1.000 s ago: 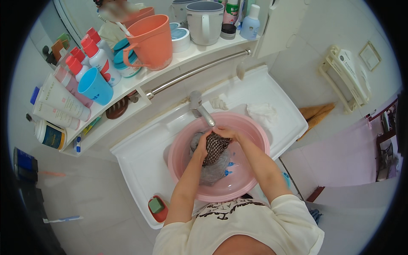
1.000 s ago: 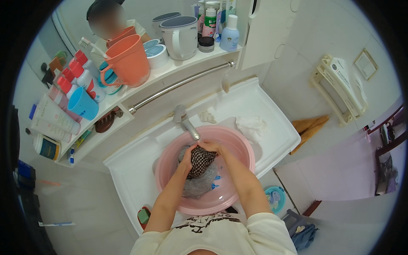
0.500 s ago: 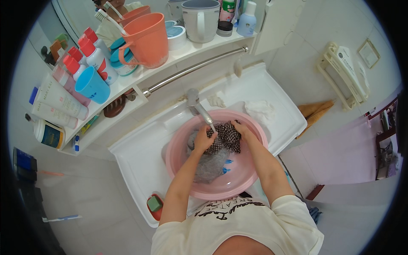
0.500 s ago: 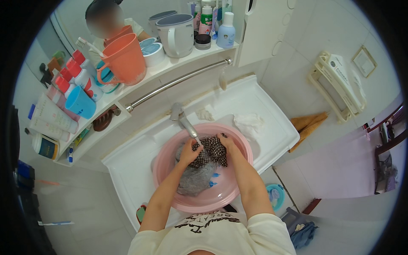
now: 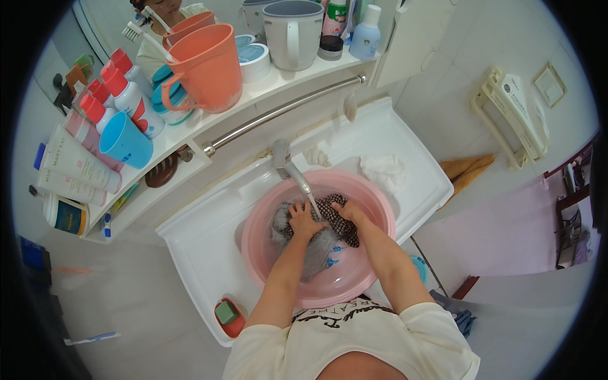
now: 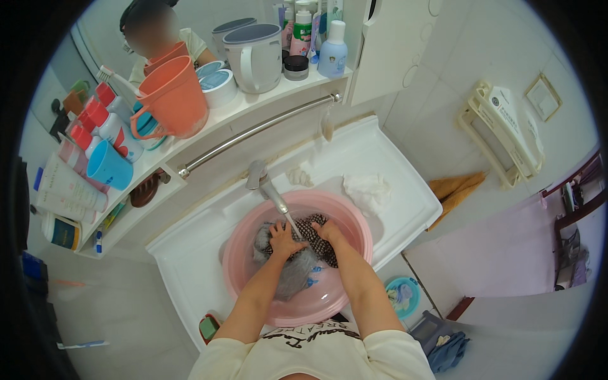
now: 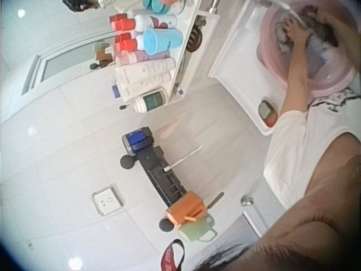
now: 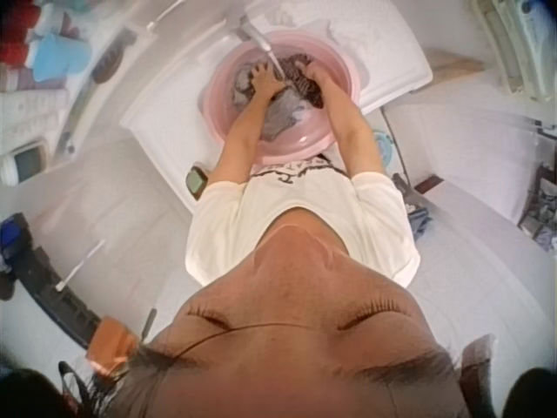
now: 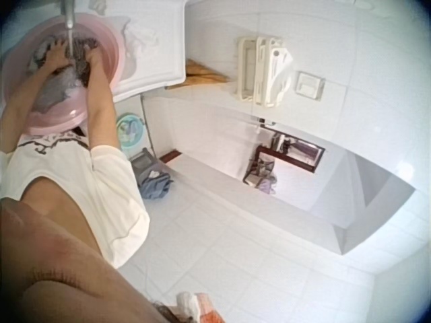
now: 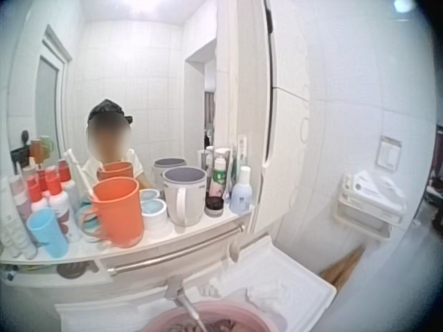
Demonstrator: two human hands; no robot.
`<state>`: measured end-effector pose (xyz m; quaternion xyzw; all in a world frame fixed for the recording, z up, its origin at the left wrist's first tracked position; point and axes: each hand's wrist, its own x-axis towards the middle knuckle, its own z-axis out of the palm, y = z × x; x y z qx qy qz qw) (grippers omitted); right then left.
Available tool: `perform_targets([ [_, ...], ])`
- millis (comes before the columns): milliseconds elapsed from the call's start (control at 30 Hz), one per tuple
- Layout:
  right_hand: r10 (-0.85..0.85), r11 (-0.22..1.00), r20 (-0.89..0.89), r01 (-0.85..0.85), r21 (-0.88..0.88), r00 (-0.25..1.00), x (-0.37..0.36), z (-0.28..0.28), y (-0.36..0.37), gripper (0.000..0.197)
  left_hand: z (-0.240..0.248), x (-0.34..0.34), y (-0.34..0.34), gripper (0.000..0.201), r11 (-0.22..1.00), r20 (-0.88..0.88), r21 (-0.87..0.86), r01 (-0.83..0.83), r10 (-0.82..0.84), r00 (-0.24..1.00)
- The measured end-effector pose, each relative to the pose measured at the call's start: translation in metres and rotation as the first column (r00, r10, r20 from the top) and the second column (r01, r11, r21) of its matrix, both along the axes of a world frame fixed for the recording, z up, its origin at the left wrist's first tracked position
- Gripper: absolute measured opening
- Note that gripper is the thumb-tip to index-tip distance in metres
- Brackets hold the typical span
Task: The person carries a pink basin containing clothes to a bathroom sink, places it in the sink, and turns on the faucet. They then wash the clothes by hand, scrubbing and rinsing them under running water before wringing them out.
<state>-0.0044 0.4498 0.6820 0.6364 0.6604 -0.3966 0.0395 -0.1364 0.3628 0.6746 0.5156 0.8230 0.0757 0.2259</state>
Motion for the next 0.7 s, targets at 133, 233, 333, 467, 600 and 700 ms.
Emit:
perform_targets([
  [133, 0.169, 0.985, 0.139, -0.165, -0.040, 0.976, 0.001, -0.032, 0.011, 0.072, -0.054, 0.008, 0.008, 0.078, 0.994, -0.209, 0.104, -0.016, 0.037, 0.977],
  [233, 0.340, 0.912, 0.075, -0.309, -0.270, 0.937, 0.000, 0.023, 0.007, 0.070, -0.043, 0.012, 0.006, 0.066, 0.996, -0.141, 0.089, 0.021, -0.008, 0.990],
  [333, 0.436, 0.798, 0.020, -0.376, -0.471, 0.900, 0.005, 0.069, 0.012, 0.069, 0.024, 0.016, -0.007, 0.056, 0.984, 0.091, -0.107, 0.140, -0.130, 0.987],
  [467, 0.435, 0.759, 0.163, -0.264, -0.595, 0.885, 0.006, 0.091, 0.030, 0.067, 0.019, 0.016, -0.038, 0.036, 0.879, 0.510, 0.277, 0.387, -0.476, 0.717],
  [600, 0.586, 0.738, 0.054, -0.505, -0.447, 0.809, -0.031, 0.075, 0.031, 0.068, 0.056, 0.036, -0.066, 0.034, 0.738, 0.543, 0.270, 0.618, -0.647, 0.535],
  [700, 0.675, 0.734, -0.247, -0.668, 0.127, 0.695, -0.042, -0.040, 0.023, 0.067, 0.062, 0.041, -0.070, 0.036, 0.667, 0.747, 0.077, 0.741, -0.531, 0.400],
])
